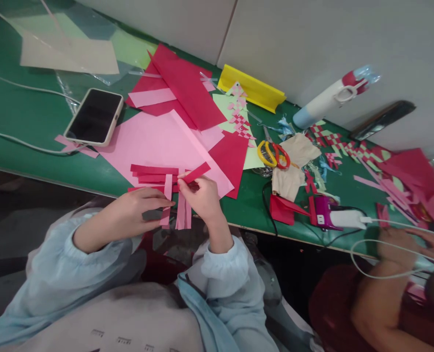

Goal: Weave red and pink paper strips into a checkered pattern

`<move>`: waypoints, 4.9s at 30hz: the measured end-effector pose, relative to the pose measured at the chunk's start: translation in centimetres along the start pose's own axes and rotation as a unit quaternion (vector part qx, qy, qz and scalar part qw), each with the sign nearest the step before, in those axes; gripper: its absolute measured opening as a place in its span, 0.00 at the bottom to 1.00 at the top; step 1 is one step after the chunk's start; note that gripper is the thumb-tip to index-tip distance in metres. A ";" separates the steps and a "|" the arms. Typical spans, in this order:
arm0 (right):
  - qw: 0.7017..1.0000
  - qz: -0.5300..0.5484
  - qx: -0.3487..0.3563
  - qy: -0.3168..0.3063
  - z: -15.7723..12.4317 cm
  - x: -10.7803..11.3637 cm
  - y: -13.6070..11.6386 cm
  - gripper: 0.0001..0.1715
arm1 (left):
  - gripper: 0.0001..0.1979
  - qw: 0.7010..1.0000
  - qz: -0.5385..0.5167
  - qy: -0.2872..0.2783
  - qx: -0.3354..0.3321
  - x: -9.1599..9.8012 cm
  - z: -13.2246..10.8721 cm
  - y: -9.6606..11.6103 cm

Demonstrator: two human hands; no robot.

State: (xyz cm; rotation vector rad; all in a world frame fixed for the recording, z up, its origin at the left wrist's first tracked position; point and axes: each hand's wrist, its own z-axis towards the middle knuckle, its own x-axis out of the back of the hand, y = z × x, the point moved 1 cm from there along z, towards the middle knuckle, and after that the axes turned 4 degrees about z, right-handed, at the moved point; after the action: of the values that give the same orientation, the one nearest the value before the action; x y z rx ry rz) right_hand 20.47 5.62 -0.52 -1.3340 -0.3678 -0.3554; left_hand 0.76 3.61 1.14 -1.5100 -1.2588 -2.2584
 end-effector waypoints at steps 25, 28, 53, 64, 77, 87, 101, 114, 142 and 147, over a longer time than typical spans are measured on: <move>0.985 -0.156 0.030 -0.065 -0.3 3.6 0.0 0.07 | 0.15 1.000 -0.024 -0.006 -0.014 1.0 -0.6 -0.2; 0.978 -0.183 0.034 -0.093 -0.5 3.3 0.0 0.08 | 0.15 1.000 -0.026 -0.003 -0.014 1.3 -0.6 0.0; 0.961 -0.270 0.024 -0.051 -0.6 3.1 0.0 0.16 | 0.06 0.974 0.166 0.154 0.005 1.1 -0.3 -1.1; 0.967 -0.237 0.035 -0.086 -0.6 2.3 -0.1 0.18 | 0.04 0.972 0.201 0.118 -0.014 0.5 -0.3 -1.4; 0.955 -0.280 -0.009 -0.093 -1.8 2.6 -1.5 0.10 | 0.07 0.974 0.183 0.117 -0.062 0.3 -0.2 -0.3; 0.951 -0.290 0.016 -0.105 -2.0 2.1 -1.5 0.15 | 0.13 0.979 0.184 0.051 -0.072 -1.0 -1.5 0.7; 0.950 -0.232 0.088 -0.188 -2.3 2.7 -2.6 0.14 | 0.17 0.977 0.194 0.053 -0.065 -1.7 -1.5 1.0; 0.912 -0.307 0.107 -0.250 -3.7 1.7 -3.8 0.48 | 0.18 0.965 0.226 0.131 -0.013 -1.1 -1.1 0.0; 0.991 -0.043 0.074 0.102 0.6 1.9 -3.0 0.07 | 0.09 0.953 0.195 0.229 0.035 -0.2 -1.2 -0.3; 0.992 -0.009 0.053 0.117 0.8 1.4 -2.5 0.04 | 0.09 0.952 0.199 0.231 0.032 -0.2 -1.3 -0.3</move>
State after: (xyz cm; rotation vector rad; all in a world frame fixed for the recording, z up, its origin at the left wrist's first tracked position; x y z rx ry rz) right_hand 20.54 5.86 2.48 -1.1704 -0.1993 -0.4951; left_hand -0.17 2.85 0.57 -1.0088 -0.7989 -2.1008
